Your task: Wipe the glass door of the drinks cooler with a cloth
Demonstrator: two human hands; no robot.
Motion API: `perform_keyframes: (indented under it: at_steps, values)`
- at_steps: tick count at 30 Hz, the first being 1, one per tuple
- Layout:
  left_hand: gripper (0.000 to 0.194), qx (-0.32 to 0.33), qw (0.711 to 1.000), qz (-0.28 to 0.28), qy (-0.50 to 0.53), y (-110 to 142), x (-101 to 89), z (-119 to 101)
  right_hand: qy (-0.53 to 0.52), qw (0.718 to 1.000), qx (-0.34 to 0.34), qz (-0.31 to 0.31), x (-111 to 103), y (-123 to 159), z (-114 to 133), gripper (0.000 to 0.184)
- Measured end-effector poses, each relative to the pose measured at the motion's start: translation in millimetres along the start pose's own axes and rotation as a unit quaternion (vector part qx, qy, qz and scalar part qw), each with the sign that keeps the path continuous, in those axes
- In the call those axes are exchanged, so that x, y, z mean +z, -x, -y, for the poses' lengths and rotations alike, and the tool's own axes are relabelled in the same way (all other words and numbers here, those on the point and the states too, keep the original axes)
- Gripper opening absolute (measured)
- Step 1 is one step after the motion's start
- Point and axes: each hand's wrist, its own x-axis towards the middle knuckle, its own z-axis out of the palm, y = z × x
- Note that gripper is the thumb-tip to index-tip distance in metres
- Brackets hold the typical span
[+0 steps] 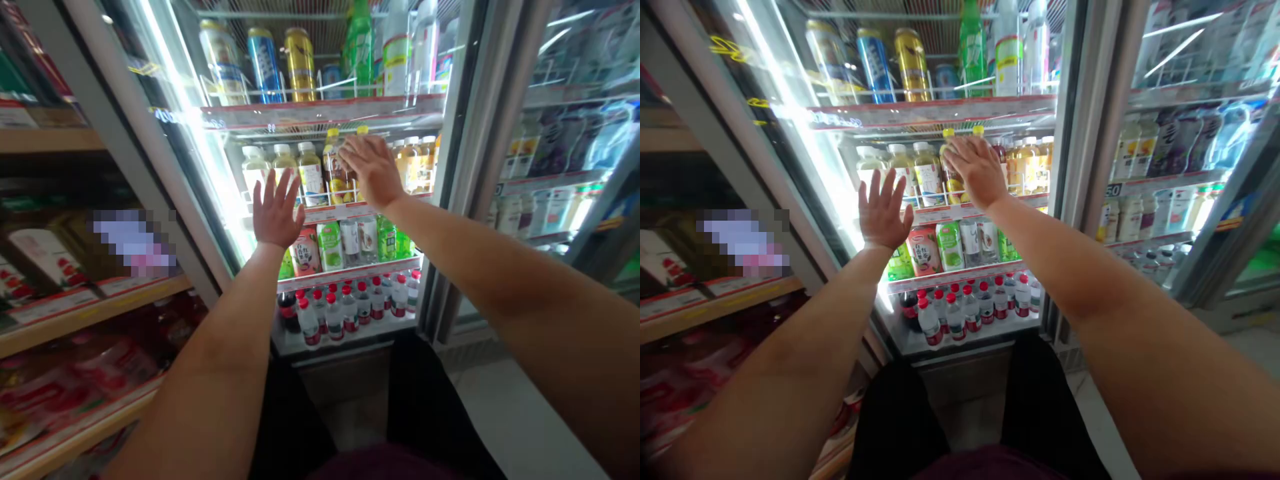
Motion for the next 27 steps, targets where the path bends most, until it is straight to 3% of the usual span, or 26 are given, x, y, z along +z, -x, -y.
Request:
perform_keyframes:
  at_steps: [4,11,18,23,27]
  values:
    - [0.063,0.012,1.0,-0.017,0.009,2,3.0,2,0.004,1.0,-0.016,0.017,2,11,-1,0.04]
    - [0.062,0.036,0.998,-0.024,-0.044,2,7.9,7,0.009,1.0,-0.011,-0.005,1,5,-7,0.041]
    - [0.061,0.029,0.998,-0.028,-0.041,2,6.6,5,0.018,0.997,-0.064,0.031,-4,16,-13,0.04]
    - [0.061,0.027,0.999,-0.025,-0.033,2,5.6,5,0.007,1.0,-0.02,-0.003,-2,22,-15,0.041]
    - [0.062,0.024,0.999,-0.03,-0.013,2,4.9,4,0.001,1.0,-0.022,0.021,-5,25,-17,0.04]
